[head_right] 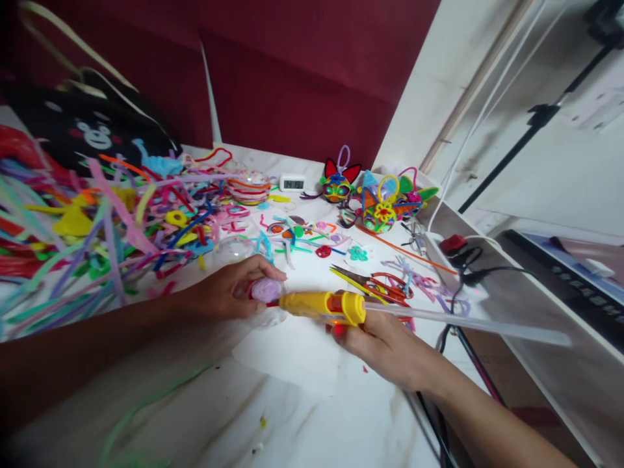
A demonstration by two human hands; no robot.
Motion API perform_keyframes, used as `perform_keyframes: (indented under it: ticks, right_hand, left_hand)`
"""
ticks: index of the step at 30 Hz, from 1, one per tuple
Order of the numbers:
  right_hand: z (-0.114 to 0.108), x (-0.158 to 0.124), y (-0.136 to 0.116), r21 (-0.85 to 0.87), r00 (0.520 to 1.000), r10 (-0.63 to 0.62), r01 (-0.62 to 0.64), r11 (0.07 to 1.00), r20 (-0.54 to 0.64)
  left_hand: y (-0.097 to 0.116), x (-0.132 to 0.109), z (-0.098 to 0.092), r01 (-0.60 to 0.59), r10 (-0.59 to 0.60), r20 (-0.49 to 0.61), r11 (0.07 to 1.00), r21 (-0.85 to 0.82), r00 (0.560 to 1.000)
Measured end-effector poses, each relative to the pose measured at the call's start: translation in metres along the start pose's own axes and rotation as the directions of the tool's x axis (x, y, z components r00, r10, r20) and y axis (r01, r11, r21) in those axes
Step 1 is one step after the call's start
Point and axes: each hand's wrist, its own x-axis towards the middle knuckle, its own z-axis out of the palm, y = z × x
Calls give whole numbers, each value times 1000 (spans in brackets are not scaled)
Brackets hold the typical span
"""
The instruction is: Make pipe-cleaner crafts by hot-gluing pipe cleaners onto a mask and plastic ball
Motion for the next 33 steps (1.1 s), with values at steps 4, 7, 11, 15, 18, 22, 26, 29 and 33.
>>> perform_keyframes:
  ticks: [4, 7, 11, 15, 18, 22, 26, 29, 33]
  right_hand:
    - [1, -3, 4, -16, 1000, 20, -20, 1000, -12]
    - [1, -5, 6, -24, 1000, 18, -18, 1000, -12]
    - [1, -6, 10, -43, 999, 31, -33, 999, -43]
    - [0, -6, 16, -32, 995, 73, -75, 997, -67]
    - [0, -6, 20, -35, 990, 105, -109, 993, -94]
    - [-1, -6, 23, -35, 985, 123, -128, 991, -118]
    - [1, -8, 24, -50, 988, 127, -131, 990, -86]
    - [2, -9, 23, -73, 989, 120, -127, 989, -91]
    - [2, -9, 16, -81, 994, 88, -93, 992, -57]
  left_hand:
    - [-4, 0, 2, -12, 12, -24, 1000, 2, 1000]
    - [-3, -1, 2, -28, 28, -20, 1000, -6, 999]
    - [-2, -1, 2, -46, 45, -29, 999, -5, 999]
    - [-1, -1, 2, -48, 49, -43, 999, 8, 998]
    - [-1, 0, 2, -44, 44, -40, 999, 4, 998]
    - [-2, 0, 2, -33, 33, -35, 999, 3, 999]
    - [-2, 1, 3, -28, 28, -44, 1000, 1, 999]
    - [0, 1, 3, -18, 18, -50, 1000, 2, 999]
    - [1, -1, 2, -27, 27, -59, 1000, 4, 998]
